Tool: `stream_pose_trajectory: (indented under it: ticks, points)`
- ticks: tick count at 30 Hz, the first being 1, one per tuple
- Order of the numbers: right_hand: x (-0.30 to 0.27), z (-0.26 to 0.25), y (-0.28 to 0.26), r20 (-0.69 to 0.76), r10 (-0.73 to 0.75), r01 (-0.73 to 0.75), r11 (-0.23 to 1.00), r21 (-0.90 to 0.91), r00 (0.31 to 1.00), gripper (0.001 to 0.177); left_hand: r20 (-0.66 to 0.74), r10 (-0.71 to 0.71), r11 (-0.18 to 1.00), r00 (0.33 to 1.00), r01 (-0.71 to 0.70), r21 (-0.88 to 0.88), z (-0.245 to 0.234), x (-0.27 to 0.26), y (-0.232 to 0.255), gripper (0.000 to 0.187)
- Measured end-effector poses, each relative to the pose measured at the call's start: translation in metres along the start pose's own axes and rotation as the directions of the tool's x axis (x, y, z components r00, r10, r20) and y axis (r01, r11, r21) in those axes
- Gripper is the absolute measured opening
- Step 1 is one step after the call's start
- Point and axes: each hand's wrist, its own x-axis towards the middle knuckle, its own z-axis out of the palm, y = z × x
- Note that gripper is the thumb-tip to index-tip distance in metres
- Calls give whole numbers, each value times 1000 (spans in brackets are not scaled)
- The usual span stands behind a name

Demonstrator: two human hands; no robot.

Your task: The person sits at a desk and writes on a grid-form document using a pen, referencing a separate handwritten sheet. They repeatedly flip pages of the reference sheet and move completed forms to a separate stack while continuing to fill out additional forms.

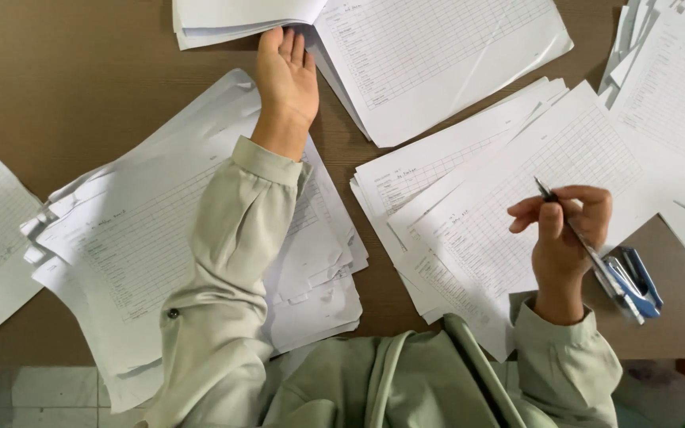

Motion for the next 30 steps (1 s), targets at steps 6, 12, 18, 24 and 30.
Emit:
stream_pose_trajectory:
  ticks: [6, 12, 18, 24, 30]
  points:
    - [-21, -29, 8, 234, -229, 313, 839, -444, 945, 35, -135, 137, 990, 981, -141, -20, 7, 22, 2, 72]
    - [-22, -37, 22, 97, -341, 331, 742, -583, 935, 41, -152, 177, 975, 972, -194, -109, -2, 63, 10, 69]
    - [-23, -27, 6, -85, -269, 172, 795, -581, 959, 43, -85, 169, 979, 982, -177, -97, -19, 86, 19, 59]
    - [-19, -28, 11, -73, -288, 194, 789, -582, 955, 44, -96, 215, 972, 972, -223, -74, -30, 106, 15, 38]
    - [-20, -32, 16, -86, -290, 190, 796, -575, 953, 42, -94, 225, 971, 970, -232, -66, -35, 108, 15, 35]
